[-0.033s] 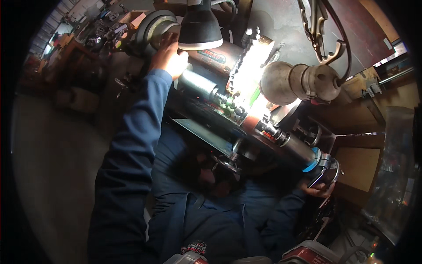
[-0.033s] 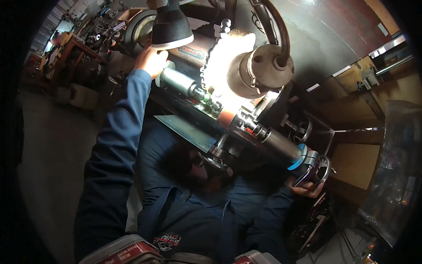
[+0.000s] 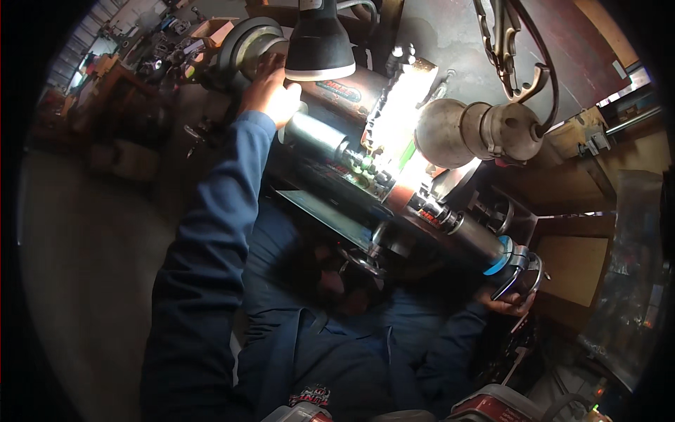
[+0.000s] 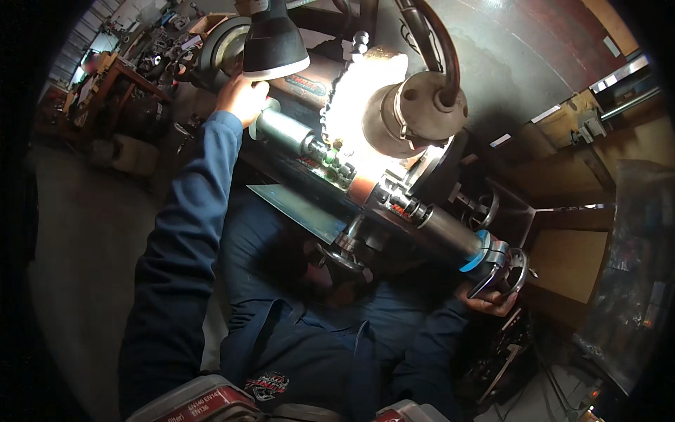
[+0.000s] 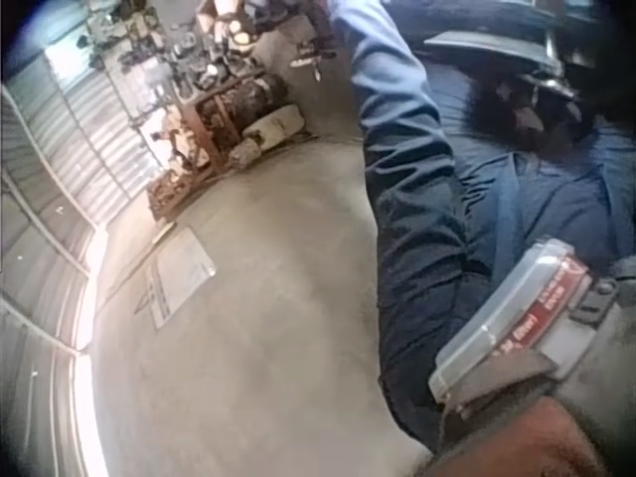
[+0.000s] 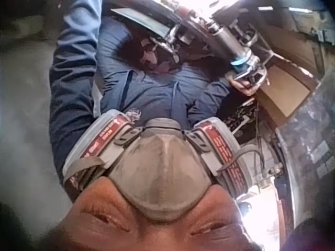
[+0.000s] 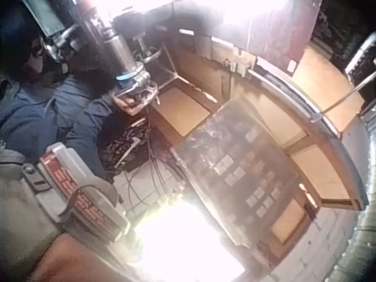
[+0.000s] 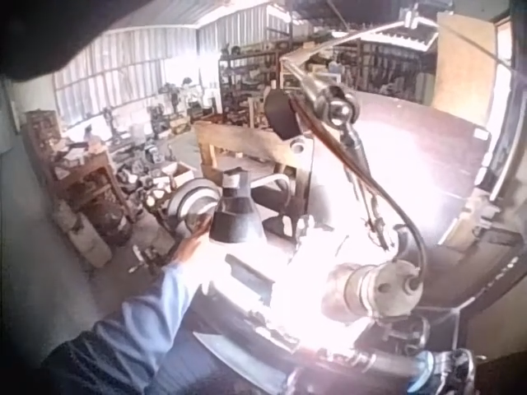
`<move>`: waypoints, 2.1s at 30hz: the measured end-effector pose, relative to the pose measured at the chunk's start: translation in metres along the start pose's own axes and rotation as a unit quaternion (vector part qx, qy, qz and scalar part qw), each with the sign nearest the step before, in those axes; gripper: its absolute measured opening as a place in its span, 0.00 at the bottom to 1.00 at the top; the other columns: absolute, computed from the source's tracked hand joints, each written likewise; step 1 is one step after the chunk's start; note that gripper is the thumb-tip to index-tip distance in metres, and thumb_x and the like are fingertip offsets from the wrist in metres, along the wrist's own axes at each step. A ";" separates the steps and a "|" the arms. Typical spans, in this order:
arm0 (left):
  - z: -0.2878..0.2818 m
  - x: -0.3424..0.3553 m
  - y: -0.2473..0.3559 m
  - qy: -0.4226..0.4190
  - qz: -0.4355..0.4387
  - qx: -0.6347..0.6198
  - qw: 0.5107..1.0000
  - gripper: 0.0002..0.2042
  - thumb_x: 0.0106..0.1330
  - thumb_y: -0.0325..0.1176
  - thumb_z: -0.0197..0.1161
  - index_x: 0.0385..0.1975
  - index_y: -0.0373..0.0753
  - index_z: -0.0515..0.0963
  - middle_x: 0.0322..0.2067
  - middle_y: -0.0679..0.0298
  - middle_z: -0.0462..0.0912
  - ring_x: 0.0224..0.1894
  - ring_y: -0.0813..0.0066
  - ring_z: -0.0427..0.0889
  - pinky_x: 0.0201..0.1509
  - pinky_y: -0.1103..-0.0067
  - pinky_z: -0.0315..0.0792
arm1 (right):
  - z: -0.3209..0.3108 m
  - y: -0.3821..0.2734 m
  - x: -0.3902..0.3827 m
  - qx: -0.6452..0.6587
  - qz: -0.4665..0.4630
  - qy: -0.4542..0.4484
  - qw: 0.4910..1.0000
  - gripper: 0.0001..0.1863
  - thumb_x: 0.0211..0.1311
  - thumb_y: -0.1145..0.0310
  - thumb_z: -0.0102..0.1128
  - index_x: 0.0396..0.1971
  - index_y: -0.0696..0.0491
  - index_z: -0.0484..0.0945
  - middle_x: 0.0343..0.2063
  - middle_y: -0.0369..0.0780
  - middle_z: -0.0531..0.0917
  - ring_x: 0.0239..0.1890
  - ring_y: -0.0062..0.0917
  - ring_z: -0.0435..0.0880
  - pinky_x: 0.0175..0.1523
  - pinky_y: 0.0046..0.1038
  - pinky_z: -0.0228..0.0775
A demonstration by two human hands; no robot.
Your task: Grinding a metal valve using a specialized machine tool.
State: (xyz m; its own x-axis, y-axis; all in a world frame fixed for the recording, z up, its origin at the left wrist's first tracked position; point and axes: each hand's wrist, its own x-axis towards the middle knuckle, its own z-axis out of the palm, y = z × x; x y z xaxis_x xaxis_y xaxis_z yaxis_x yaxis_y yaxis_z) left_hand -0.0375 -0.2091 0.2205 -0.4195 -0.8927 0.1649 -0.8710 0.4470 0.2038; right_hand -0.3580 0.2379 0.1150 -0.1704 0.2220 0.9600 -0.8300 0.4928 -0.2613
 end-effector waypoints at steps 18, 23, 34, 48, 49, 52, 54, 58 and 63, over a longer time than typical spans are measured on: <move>-0.025 -0.036 0.009 0.265 0.043 -0.504 0.821 0.18 0.62 0.27 0.59 0.52 0.27 0.75 0.51 0.54 0.81 0.47 0.66 0.82 0.52 0.75 0.75 | 0.031 0.001 0.122 -0.151 0.253 -0.577 0.762 0.28 0.69 0.49 0.46 0.57 0.56 0.72 0.52 0.55 0.78 0.54 0.49 0.77 0.57 0.41 0.69; -0.043 -0.185 0.059 0.425 0.182 -0.264 0.847 0.10 0.64 0.22 0.51 0.42 0.27 0.77 0.40 0.51 0.84 0.39 0.60 0.84 0.46 0.70 0.76 | -0.030 -0.015 0.119 0.085 0.299 -0.367 0.877 0.28 0.70 0.55 0.47 0.61 0.60 0.67 0.58 0.53 0.74 0.60 0.47 0.74 0.63 0.36 0.65; 0.071 -0.269 0.123 -0.205 0.153 -0.244 0.935 0.49 0.44 0.59 0.76 0.61 0.30 0.65 0.51 0.42 0.77 0.54 0.47 0.77 0.60 0.65 0.70 | -0.061 -0.012 0.038 -0.023 0.071 -0.333 0.940 0.26 0.73 0.61 0.45 0.63 0.62 0.62 0.59 0.54 0.72 0.60 0.49 0.72 0.61 0.39 0.67; 0.193 -0.270 0.054 -0.204 -0.055 -0.572 0.793 0.12 0.57 0.34 0.58 0.36 0.33 0.81 0.37 0.48 0.84 0.44 0.50 0.83 0.50 0.62 0.74 | 0.008 -0.002 0.119 -0.078 0.133 -0.519 0.841 0.14 0.67 0.64 0.49 0.42 0.52 0.83 0.41 0.48 0.84 0.43 0.45 0.82 0.48 0.40 0.74; 0.203 -0.271 0.044 -0.161 0.052 -0.477 0.862 0.12 0.58 0.34 0.60 0.38 0.33 0.80 0.39 0.49 0.84 0.44 0.53 0.83 0.51 0.64 0.75 | 0.014 0.001 0.122 -0.081 0.134 -0.521 0.839 0.14 0.67 0.64 0.49 0.42 0.52 0.83 0.41 0.48 0.84 0.43 0.45 0.82 0.48 0.40 0.74; 0.232 -0.284 0.025 -0.118 0.151 -0.376 0.906 0.15 0.57 0.34 0.66 0.41 0.33 0.80 0.42 0.51 0.84 0.46 0.55 0.84 0.52 0.67 0.75 | 0.025 0.002 0.129 -0.139 0.189 -0.583 0.778 0.17 0.64 0.58 0.52 0.41 0.53 0.83 0.41 0.49 0.83 0.45 0.46 0.81 0.51 0.41 0.72; 0.245 -0.290 0.021 -0.119 0.142 -0.382 0.906 0.17 0.55 0.35 0.70 0.42 0.34 0.79 0.42 0.51 0.84 0.46 0.55 0.83 0.53 0.68 0.75 | 0.022 -0.003 0.126 -0.148 0.181 -0.566 0.790 0.16 0.64 0.59 0.52 0.41 0.52 0.83 0.41 0.49 0.84 0.44 0.46 0.82 0.50 0.41 0.73; 0.260 -0.297 0.023 -0.166 0.015 -0.526 0.834 0.19 0.50 0.30 0.75 0.43 0.34 0.79 0.42 0.51 0.84 0.47 0.60 0.83 0.53 0.68 0.76 | 0.002 -0.012 0.112 -0.120 0.145 -0.475 0.860 0.13 0.67 0.62 0.51 0.42 0.50 0.83 0.41 0.45 0.84 0.43 0.44 0.83 0.46 0.38 0.75; 0.255 -0.295 0.044 -0.219 -0.076 -0.679 0.697 0.16 0.57 0.28 0.71 0.44 0.33 0.78 0.41 0.51 0.84 0.48 0.66 0.83 0.53 0.70 0.76 | -0.011 -0.011 0.096 -0.072 0.106 -0.385 0.914 0.11 0.70 0.65 0.51 0.44 0.49 0.81 0.41 0.42 0.85 0.42 0.41 0.84 0.45 0.36 0.76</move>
State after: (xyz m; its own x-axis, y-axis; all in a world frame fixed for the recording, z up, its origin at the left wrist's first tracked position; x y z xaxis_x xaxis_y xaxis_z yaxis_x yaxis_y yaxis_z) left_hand -0.0175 0.0587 -0.0655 -0.6460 -0.7343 -0.2084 0.0055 -0.2774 0.9607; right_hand -0.3595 0.2634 0.2085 -0.6880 -0.3064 0.6579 -0.6668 0.6247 -0.4064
